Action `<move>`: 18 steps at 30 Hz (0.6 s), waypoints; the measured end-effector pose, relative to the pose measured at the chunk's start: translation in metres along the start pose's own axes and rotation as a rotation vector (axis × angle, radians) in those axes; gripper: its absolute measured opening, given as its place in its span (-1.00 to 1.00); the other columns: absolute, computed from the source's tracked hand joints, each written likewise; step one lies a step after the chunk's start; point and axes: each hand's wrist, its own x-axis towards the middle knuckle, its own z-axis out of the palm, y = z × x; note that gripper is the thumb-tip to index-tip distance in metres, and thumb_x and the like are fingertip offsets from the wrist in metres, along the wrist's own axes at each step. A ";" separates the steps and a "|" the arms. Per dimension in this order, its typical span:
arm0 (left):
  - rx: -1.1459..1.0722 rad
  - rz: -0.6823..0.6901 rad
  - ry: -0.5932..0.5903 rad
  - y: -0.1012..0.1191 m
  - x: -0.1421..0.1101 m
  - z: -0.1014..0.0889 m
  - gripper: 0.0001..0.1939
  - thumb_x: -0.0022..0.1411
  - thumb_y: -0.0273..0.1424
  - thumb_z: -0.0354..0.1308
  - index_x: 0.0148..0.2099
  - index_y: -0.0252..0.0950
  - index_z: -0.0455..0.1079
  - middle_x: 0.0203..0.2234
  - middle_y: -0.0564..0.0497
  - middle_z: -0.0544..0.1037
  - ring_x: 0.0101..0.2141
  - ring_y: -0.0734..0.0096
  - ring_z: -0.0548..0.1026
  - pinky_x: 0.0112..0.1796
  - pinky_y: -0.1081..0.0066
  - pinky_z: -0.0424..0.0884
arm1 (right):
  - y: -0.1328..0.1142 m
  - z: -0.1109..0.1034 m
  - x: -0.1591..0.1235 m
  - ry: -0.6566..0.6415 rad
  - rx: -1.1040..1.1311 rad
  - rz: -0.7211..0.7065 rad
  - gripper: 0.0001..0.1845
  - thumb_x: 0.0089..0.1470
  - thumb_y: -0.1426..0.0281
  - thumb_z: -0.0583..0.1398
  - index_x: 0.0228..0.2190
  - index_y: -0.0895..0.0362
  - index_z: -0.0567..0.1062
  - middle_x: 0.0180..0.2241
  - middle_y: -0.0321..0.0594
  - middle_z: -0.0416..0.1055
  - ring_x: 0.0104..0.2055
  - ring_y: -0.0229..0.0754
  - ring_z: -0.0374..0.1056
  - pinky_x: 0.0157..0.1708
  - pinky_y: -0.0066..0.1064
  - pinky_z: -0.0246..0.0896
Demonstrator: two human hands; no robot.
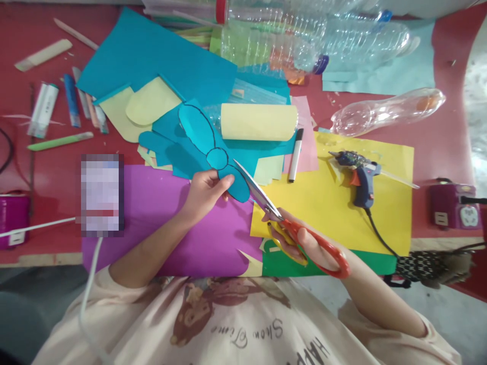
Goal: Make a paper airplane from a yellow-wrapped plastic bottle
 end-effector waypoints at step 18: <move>-0.019 0.015 -0.023 -0.006 0.002 -0.002 -0.64 0.04 -0.19 0.20 -0.66 -0.27 0.29 -0.77 0.08 0.39 -0.69 0.49 0.38 -0.61 0.46 0.27 | -0.001 0.002 -0.001 0.157 -0.034 0.057 -0.28 -0.04 -0.31 0.11 -0.23 0.08 0.34 -0.49 -0.39 0.05 -0.56 -0.39 -0.08 -0.70 -0.50 -0.18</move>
